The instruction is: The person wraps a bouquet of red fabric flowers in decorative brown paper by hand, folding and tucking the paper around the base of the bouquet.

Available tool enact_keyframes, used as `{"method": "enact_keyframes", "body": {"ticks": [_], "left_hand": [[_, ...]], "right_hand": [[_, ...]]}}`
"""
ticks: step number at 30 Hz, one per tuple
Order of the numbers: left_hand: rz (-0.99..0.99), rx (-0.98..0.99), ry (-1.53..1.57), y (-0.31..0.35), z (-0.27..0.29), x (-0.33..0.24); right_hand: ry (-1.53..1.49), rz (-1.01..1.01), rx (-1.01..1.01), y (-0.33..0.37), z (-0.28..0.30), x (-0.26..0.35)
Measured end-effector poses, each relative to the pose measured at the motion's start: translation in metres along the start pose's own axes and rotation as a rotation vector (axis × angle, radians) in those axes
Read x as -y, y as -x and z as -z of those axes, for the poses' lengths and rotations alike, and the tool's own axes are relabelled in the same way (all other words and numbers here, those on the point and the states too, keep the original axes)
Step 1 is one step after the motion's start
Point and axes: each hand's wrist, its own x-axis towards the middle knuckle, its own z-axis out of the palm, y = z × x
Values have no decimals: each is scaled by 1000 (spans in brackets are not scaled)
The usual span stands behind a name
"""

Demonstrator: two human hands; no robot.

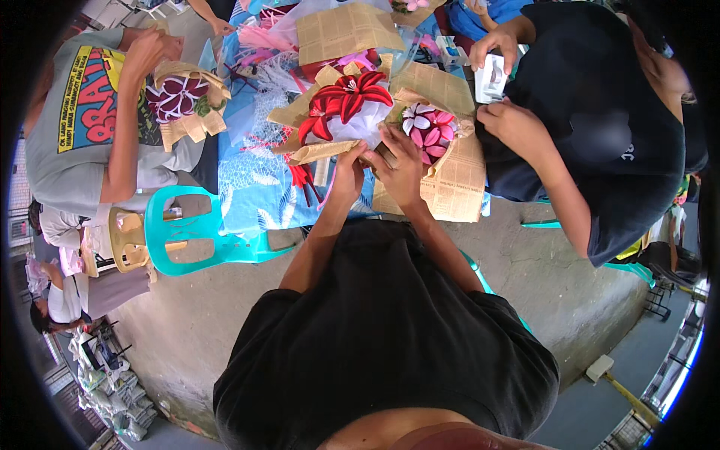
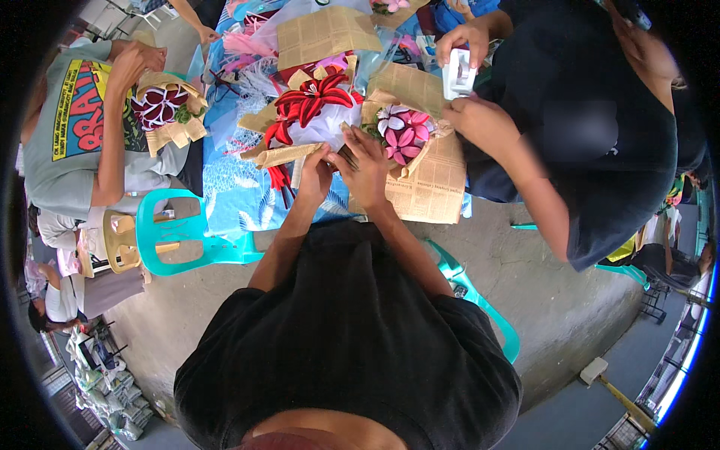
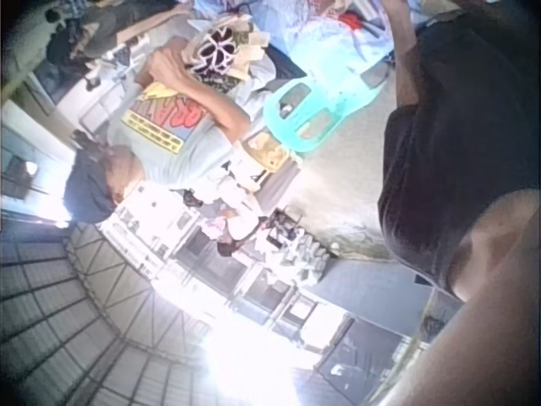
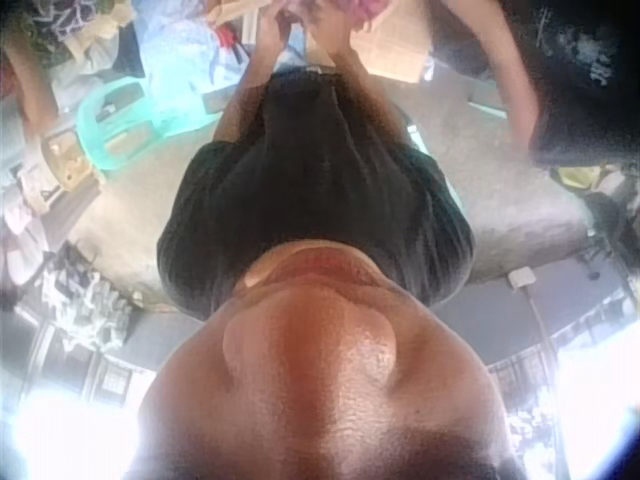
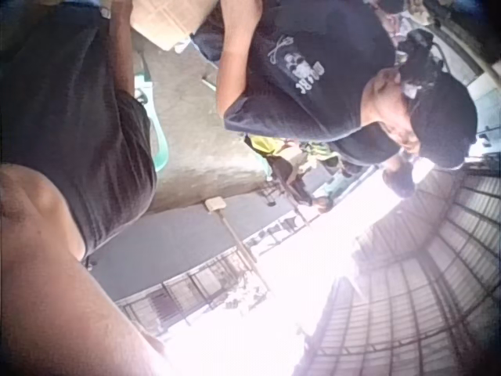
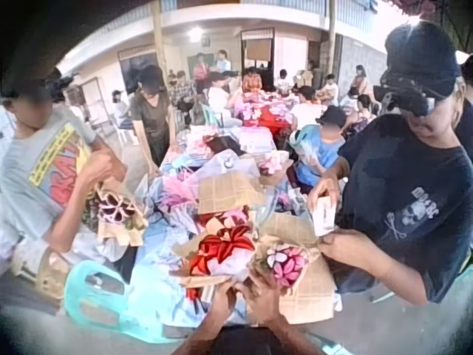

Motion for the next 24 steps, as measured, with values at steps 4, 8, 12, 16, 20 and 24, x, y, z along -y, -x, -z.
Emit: {"method": "enact_keyframes", "body": {"ticks": [4, 8, 12, 16, 20, 24], "left_hand": [[11, 15, -14, 0, -1, -1], [19, 21, -17, -4, 1, 0], [19, 62, -16, -1, -3, -5], [18, 49, -34, 8, -15, -16], [-13, 40, 10, 8, -6, -13], [-189, 1, -235, 21, -26, -19]], "right_hand": [[-16, 3, -10, -1, -1, -2], [-15, 14, -12, -4, -1, 1], [-94, -12, -41, -3, -3, 4], [-82, -90, 202, -8, 11, 19], [353, 220, 706, -47, 35, 50], [639, 603, 968, -66, 47, 85]]}}
